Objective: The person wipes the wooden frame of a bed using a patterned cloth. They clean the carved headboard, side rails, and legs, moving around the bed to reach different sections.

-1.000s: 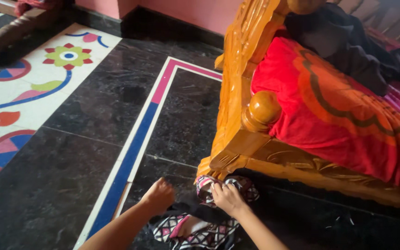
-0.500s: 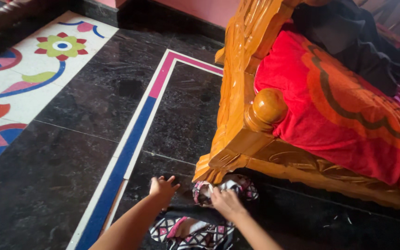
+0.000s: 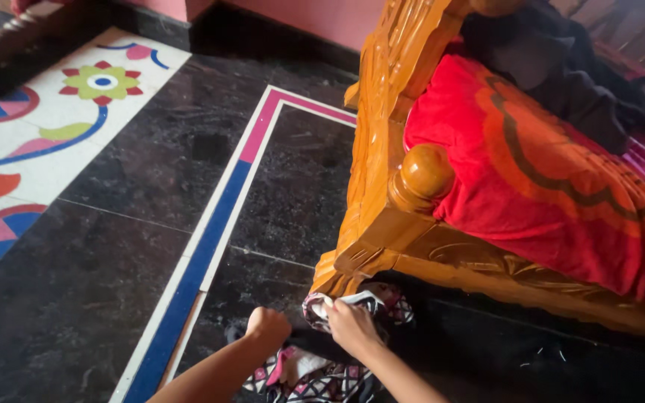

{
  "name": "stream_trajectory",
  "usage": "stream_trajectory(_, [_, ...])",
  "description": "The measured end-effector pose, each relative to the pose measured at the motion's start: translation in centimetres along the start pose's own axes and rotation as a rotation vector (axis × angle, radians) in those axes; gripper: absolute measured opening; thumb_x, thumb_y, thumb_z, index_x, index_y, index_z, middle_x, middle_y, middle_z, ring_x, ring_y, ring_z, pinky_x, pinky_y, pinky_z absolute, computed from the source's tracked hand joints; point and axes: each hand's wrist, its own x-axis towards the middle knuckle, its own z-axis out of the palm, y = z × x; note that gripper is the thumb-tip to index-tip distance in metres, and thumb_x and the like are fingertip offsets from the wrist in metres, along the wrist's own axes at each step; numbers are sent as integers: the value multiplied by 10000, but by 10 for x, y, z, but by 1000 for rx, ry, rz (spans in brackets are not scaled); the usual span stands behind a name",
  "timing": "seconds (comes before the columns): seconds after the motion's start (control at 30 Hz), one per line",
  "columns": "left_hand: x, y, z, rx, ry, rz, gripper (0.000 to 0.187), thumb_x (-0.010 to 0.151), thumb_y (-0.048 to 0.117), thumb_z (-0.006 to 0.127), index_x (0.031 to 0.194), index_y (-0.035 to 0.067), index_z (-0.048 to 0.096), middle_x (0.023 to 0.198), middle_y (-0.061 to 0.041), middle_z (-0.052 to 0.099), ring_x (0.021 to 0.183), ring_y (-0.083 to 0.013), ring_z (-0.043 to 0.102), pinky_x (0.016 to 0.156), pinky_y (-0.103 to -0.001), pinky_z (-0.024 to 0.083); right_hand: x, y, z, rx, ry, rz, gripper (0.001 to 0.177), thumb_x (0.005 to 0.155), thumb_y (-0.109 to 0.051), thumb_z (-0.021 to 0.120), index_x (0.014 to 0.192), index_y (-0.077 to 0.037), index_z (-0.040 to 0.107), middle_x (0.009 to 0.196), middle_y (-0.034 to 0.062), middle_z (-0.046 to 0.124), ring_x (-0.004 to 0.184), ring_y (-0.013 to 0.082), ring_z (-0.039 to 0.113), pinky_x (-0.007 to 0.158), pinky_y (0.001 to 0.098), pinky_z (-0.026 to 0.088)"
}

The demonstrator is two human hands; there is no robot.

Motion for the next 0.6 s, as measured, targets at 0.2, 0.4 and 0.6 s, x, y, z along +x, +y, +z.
stream_trajectory(0.2, [-22,-9,-87,-580,339,-478,159,964,226,562,994,80,615,875,-209,742,875,-445,721,723,-547,567,-20,-14,-34,57,225,138,207,893,-182,613,969,-50,753,887,154,723,715,343,725,628,456,585])
stream_trajectory(0.4, [-41,6,-166,-930,640,-329,197,964,142,530,1149,113,593,723,-210,701,649,-354,702,607,-492,530,-40,19,-5,-130,-175,502,237,916,-249,589,1022,-108,746,1026,145,737,928,357,727,803,498,586])
stream_trajectory(0.6, [-43,84,-229,-1125,702,181,578,917,25,575,1475,173,539,1082,-287,611,881,-363,675,747,-424,563,-28,12,-29,162,277,605,347,827,-300,620,1109,-107,681,1015,206,723,949,460,690,787,545,549])
